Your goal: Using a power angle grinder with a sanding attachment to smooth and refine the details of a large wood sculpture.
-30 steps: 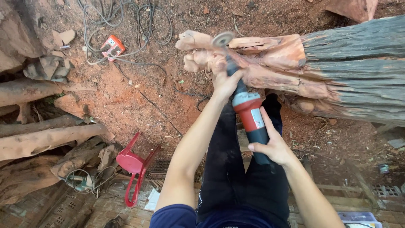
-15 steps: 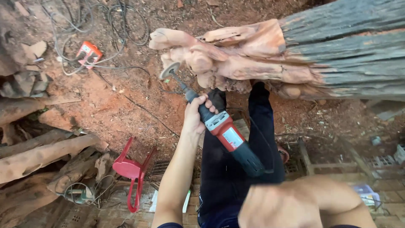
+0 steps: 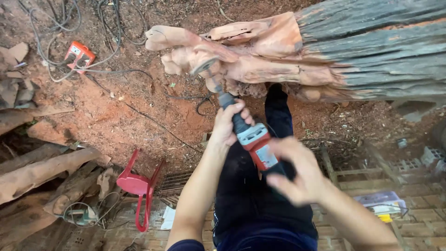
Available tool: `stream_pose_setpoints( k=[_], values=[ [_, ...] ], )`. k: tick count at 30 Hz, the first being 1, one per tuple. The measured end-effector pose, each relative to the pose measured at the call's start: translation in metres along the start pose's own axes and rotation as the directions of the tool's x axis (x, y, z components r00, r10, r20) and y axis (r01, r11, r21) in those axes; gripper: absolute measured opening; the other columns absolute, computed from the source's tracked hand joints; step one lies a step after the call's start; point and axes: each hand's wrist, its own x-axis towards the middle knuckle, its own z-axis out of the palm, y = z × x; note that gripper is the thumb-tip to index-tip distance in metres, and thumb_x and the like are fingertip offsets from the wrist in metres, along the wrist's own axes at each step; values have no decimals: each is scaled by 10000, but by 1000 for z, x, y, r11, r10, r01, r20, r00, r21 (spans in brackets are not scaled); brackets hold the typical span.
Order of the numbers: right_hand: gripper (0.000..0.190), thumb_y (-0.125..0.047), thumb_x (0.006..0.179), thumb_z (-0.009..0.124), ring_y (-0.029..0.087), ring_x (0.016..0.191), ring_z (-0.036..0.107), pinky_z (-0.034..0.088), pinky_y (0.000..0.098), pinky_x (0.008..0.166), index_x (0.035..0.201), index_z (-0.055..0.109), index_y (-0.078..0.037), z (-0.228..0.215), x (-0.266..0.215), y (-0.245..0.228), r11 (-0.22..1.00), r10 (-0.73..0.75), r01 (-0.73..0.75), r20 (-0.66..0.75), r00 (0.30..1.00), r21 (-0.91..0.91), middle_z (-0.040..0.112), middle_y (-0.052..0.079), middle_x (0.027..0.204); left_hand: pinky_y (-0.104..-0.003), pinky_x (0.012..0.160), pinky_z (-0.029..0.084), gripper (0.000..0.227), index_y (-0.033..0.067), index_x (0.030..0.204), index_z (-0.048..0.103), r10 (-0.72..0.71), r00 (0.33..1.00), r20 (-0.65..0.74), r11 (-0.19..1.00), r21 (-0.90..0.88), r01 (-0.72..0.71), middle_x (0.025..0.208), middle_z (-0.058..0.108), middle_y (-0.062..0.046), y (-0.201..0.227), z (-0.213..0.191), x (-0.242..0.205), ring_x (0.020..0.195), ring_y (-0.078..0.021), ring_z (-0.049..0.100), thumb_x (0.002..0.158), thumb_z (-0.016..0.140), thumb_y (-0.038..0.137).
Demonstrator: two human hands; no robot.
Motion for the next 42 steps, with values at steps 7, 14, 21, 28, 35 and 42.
stream_pose_setpoints(
  k=[7,14,21,28,35,42],
  values=[
    [1141,-150,758,770,189,1555,-17,568,512,993,1591,-9,-121,-17,-74,99,705,499,-581,298,814,407,-126,30,1710,-390,529,575,151,69,808,593,-85,996,13,996,26,84,681,648,-107,-31,48,74,524,-207,621,845,719,143],
    [1247,-265,661,819,229,1461,274,196,379,1168,1625,29,-231,-87,-18,88,722,692,-672,189,697,-167,174,79,1684,-332,508,579,98,38,852,628,-41,999,8,999,17,41,727,647,-82,-60,93,148,606,-161,619,807,708,71],
    [1261,-199,693,820,240,1068,595,456,339,920,1646,25,-421,-112,16,73,536,844,-772,221,488,-342,459,11,1539,-360,622,553,374,89,1007,651,-12,982,-186,971,232,55,836,602,-49,-42,109,139,704,-181,581,676,767,219],
    [1237,-236,689,813,247,1215,552,408,352,1010,1634,34,-408,-98,6,74,553,833,-767,209,512,-327,374,3,1622,-341,624,548,254,88,906,662,25,983,-185,959,283,29,807,627,-33,-44,105,137,701,-157,581,699,770,190],
    [1256,-284,674,852,428,1275,547,453,498,1010,1651,65,-359,-44,9,59,541,840,-825,152,521,-160,491,291,1399,-415,483,591,318,-35,767,683,138,970,-199,911,409,-46,632,622,-152,-47,58,159,570,-258,686,629,871,181],
    [1204,-203,673,861,475,1434,306,271,561,1159,1654,163,-209,-37,-46,96,715,692,-691,31,721,101,260,352,1592,-399,516,531,345,10,784,683,171,959,-228,840,543,-21,675,590,-109,-82,69,168,624,-220,645,632,856,267]
  ],
)
